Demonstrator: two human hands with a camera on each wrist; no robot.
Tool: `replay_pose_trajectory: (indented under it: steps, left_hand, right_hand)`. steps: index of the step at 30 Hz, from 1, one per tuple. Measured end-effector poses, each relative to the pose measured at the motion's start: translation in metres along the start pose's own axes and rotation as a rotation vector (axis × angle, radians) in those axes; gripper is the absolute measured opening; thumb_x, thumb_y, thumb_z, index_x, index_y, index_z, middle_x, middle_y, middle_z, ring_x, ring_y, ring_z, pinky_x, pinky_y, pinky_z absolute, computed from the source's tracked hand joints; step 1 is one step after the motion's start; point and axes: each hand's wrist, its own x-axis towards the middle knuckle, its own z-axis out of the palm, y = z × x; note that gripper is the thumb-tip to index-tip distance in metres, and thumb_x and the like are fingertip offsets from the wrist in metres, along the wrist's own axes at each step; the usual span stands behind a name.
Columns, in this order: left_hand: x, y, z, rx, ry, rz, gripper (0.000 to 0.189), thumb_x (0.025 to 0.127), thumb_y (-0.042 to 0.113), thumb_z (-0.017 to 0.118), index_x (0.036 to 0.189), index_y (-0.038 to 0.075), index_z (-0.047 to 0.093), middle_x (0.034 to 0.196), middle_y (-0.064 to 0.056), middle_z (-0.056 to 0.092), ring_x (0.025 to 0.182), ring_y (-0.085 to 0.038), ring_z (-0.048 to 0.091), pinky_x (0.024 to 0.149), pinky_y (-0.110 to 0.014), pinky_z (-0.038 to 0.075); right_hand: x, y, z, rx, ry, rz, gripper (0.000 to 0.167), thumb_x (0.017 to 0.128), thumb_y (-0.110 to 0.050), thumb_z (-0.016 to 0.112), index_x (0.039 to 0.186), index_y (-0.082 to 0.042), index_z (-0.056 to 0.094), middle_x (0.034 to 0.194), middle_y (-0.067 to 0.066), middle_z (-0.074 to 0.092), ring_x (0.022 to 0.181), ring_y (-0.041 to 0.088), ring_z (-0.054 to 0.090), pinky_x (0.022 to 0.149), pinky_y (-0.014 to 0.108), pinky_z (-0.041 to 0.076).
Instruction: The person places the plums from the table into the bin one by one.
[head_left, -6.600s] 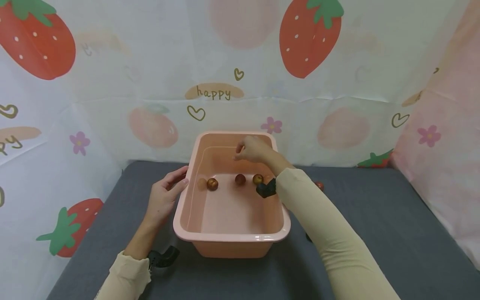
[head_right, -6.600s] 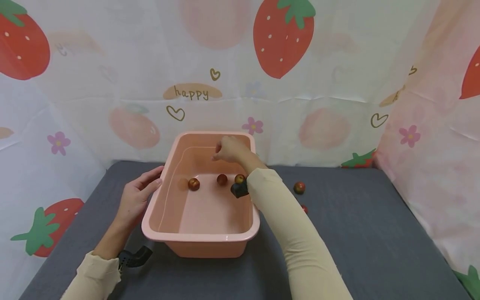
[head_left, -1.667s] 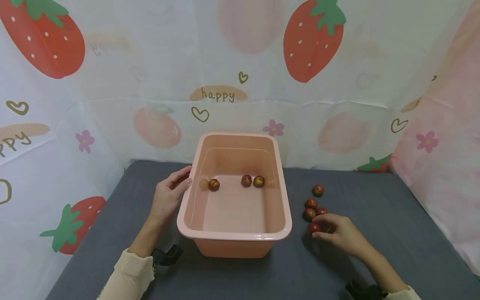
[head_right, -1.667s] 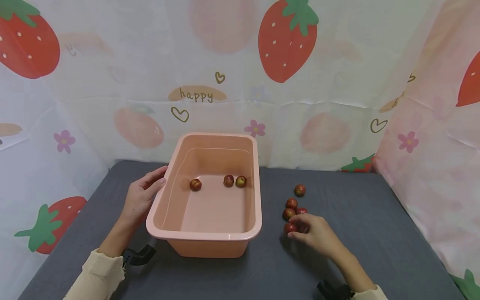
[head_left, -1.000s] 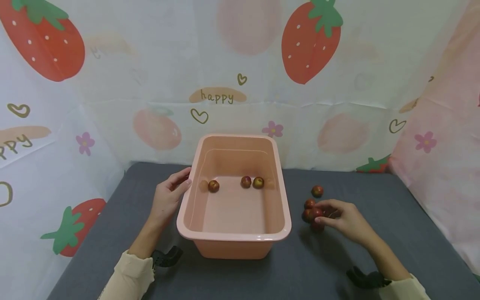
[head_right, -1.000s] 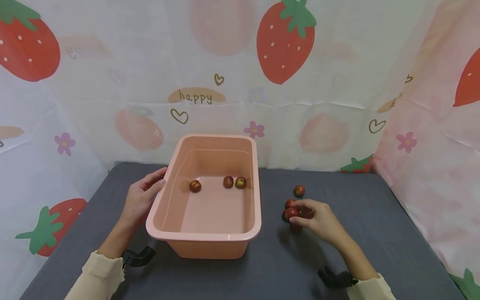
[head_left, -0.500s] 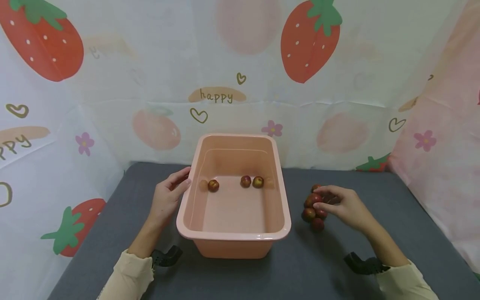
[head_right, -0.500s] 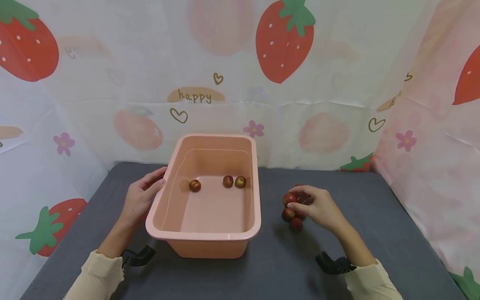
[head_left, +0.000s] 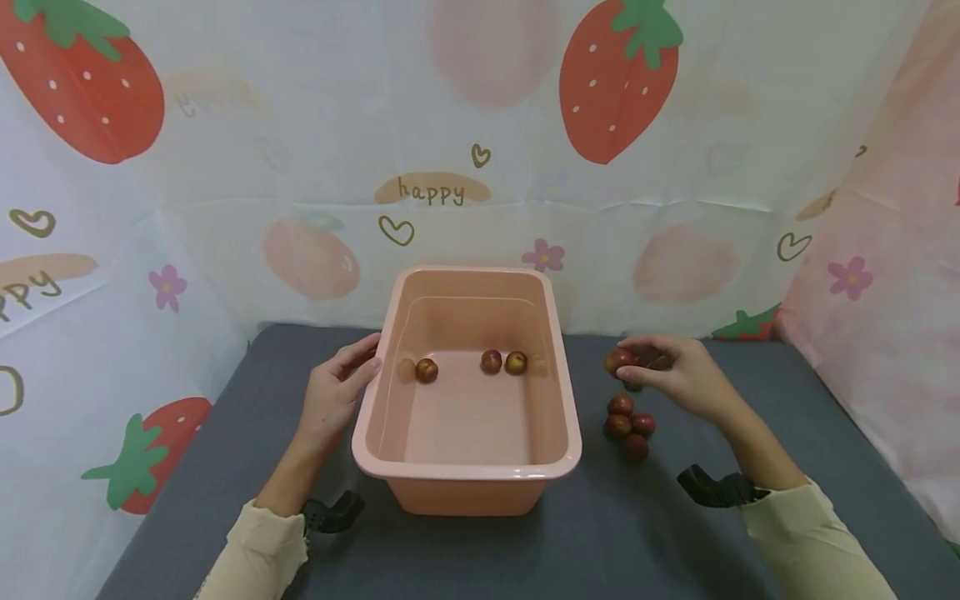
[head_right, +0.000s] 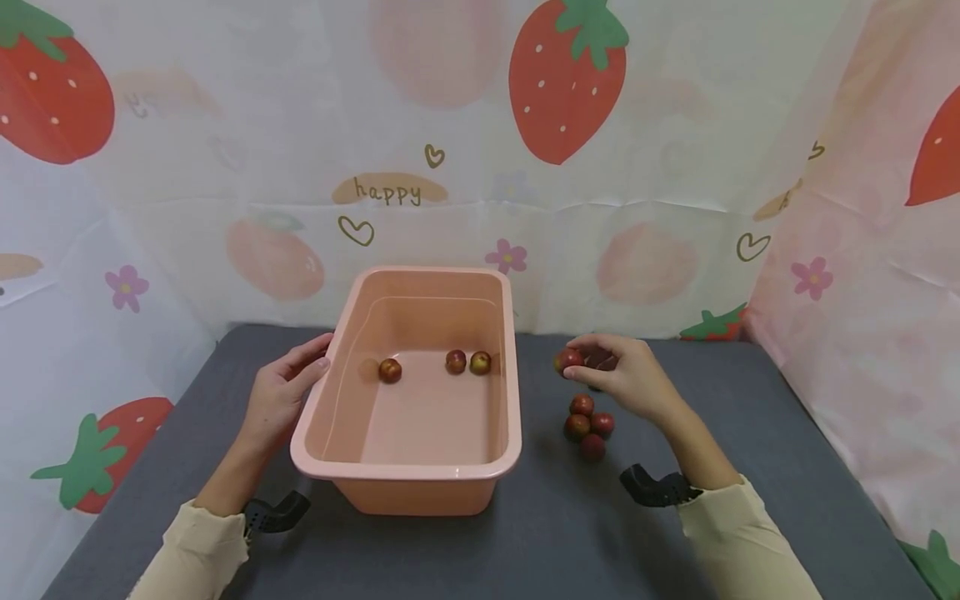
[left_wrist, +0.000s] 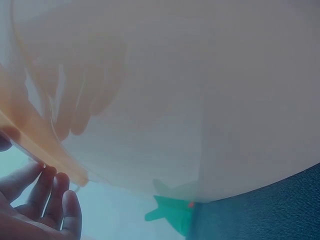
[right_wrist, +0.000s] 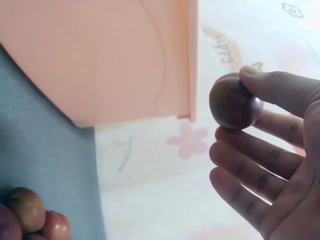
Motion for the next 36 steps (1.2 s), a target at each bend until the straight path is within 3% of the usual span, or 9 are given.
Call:
replay_pose_trajectory:
  steps: [4, 7, 11, 15, 22, 31, 33, 36]
  left_hand:
    - [0.001, 0.002, 0.0, 0.006, -0.004, -0.002, 0.043, 0.097, 0.011, 0.059, 0.138, 0.0, 0.053, 0.135, -0.022, 0.056, 0.101, 0.011, 0.058, 0.086, -0.008, 0.049]
    - [0.001, 0.003, 0.0, 0.013, -0.008, -0.002, 0.043, 0.097, 0.012, 0.06, 0.138, 0.001, 0.053, 0.136, -0.022, 0.056, 0.102, 0.011, 0.058, 0.086, -0.008, 0.049]
    - [0.0, 0.003, -0.001, 0.028, -0.013, -0.005, 0.044, 0.097, 0.014, 0.06, 0.139, 0.002, 0.053, 0.136, -0.021, 0.056, 0.102, 0.012, 0.058, 0.086, -0.007, 0.049]
    - [-0.001, 0.004, -0.001, 0.023, -0.003, -0.001, 0.043, 0.097, 0.013, 0.06, 0.138, 0.002, 0.054, 0.135, -0.022, 0.056, 0.101, 0.013, 0.058, 0.086, -0.007, 0.049]
    - [-0.001, 0.003, 0.001, 0.013, 0.02, 0.012, 0.041, 0.097, 0.012, 0.06, 0.136, 0.002, 0.055, 0.132, -0.021, 0.057, 0.102, 0.011, 0.059, 0.086, -0.009, 0.05]
    - [-0.001, 0.002, 0.001, 0.004, 0.019, 0.006, 0.041, 0.096, 0.014, 0.062, 0.135, 0.002, 0.057, 0.114, 0.013, 0.063, 0.102, 0.009, 0.06, 0.086, -0.009, 0.05]
    - [-0.001, 0.002, 0.001, 0.007, 0.017, 0.004, 0.041, 0.096, 0.014, 0.061, 0.135, 0.002, 0.057, 0.116, 0.01, 0.063, 0.102, 0.01, 0.06, 0.086, -0.009, 0.05]
    - [-0.002, 0.002, 0.001, 0.01, 0.01, 0.005, 0.042, 0.096, 0.014, 0.061, 0.136, 0.002, 0.056, 0.126, -0.006, 0.063, 0.102, 0.01, 0.06, 0.086, -0.009, 0.05]
  right_hand:
    - [0.01, -0.005, -0.005, 0.012, -0.026, 0.023, 0.037, 0.089, -0.023, 0.072, 0.121, -0.005, 0.065, 0.106, 0.012, 0.072, 0.088, 0.006, 0.065, 0.076, 0.02, 0.054]
    - [0.018, -0.01, -0.009, 0.005, -0.024, 0.03, 0.037, 0.089, -0.026, 0.072, 0.12, -0.007, 0.066, 0.107, 0.01, 0.072, 0.09, 0.001, 0.063, 0.079, 0.016, 0.051]
    - [0.032, -0.018, -0.015, 0.013, -0.015, -0.013, 0.035, 0.089, -0.024, 0.073, 0.118, -0.006, 0.067, 0.106, 0.01, 0.072, 0.089, -0.001, 0.061, 0.079, 0.015, 0.051]
    - [0.046, -0.027, -0.019, -0.002, -0.022, -0.059, 0.031, 0.089, -0.023, 0.072, 0.116, -0.007, 0.069, 0.102, 0.01, 0.072, 0.088, 0.008, 0.062, 0.077, 0.017, 0.051]
    - [0.067, -0.045, -0.022, -0.079, -0.053, -0.058, 0.036, 0.087, -0.028, 0.074, 0.117, -0.008, 0.067, 0.102, 0.01, 0.07, 0.09, 0.021, 0.063, 0.075, 0.025, 0.051]
    - [0.097, -0.067, -0.021, -0.063, -0.079, -0.054, 0.034, 0.087, -0.028, 0.074, 0.115, -0.01, 0.069, 0.103, 0.009, 0.072, 0.089, 0.019, 0.064, 0.073, 0.03, 0.05]
    - [0.104, -0.071, -0.019, -0.053, -0.092, -0.049, 0.033, 0.086, -0.028, 0.075, 0.114, -0.012, 0.069, 0.103, 0.008, 0.073, 0.089, 0.018, 0.065, 0.075, 0.03, 0.051]
    - [0.114, -0.077, -0.015, -0.039, -0.11, -0.047, 0.031, 0.086, -0.028, 0.075, 0.113, -0.012, 0.07, 0.103, 0.008, 0.073, 0.09, 0.018, 0.066, 0.079, 0.031, 0.053]
